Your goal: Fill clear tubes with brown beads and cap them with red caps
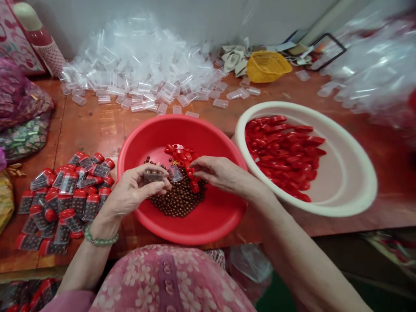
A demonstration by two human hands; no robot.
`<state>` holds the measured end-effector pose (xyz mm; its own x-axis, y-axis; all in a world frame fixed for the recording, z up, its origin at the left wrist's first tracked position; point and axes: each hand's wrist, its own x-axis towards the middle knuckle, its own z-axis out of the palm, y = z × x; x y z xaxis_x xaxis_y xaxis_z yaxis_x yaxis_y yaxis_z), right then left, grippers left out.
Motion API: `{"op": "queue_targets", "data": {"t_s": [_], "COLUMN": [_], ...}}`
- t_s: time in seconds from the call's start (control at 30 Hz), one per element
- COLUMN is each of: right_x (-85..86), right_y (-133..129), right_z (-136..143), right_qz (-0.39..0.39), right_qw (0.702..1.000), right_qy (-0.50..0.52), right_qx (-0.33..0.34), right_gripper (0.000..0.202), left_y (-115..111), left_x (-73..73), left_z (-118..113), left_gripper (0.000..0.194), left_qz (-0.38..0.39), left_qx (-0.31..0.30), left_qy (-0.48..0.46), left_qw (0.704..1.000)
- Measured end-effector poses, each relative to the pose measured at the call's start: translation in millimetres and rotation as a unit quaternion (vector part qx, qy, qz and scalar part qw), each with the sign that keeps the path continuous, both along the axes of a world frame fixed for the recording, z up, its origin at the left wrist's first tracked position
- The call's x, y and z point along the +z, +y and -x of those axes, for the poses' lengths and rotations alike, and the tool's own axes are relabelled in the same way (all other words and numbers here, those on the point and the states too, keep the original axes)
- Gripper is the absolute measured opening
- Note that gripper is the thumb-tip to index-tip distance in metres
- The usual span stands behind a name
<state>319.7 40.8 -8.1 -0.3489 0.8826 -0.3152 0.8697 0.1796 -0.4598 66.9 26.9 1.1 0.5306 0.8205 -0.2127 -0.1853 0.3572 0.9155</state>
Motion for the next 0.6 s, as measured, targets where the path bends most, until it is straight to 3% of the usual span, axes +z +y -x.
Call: {"op": "queue_targets", "data": {"t_s": [0.1, 0.23, 0.4, 0.6], "right_x": [-5.5, -20.1, -34.7, -31.5], "right_y": [3, 10, 20, 23], "right_z": [8, 20, 26, 20], "right_qz": [0.014, 0.007, 0.014, -0.026], "right_qw": [0.989, 0.975, 0.967, 0.971], "right_qy": [-0.143, -0.222, -0.251, -0.239], "right_qx": [0.043, 0.025, 0.036, 0.001], "right_gripper": [0.019, 0.035, 0.038, 0.025], "left_y": [2, 1, -1, -2], "left_x": [0.4, -1.8, -9.4, -9.9], "left_z": [-4, -4, 1, 2], "left_gripper": [0.024, 0.03, 0.038, 0.044], "left_qz": [0.007, 0.033, 0.055, 0.088], "left_qx": [-0.005, -0.002, -0.03, -0.013], "left_qy": [0.007, -0.039, -0.091, -0.107], "left_qw": [1.0, 0.999, 0.994, 0.99]}}
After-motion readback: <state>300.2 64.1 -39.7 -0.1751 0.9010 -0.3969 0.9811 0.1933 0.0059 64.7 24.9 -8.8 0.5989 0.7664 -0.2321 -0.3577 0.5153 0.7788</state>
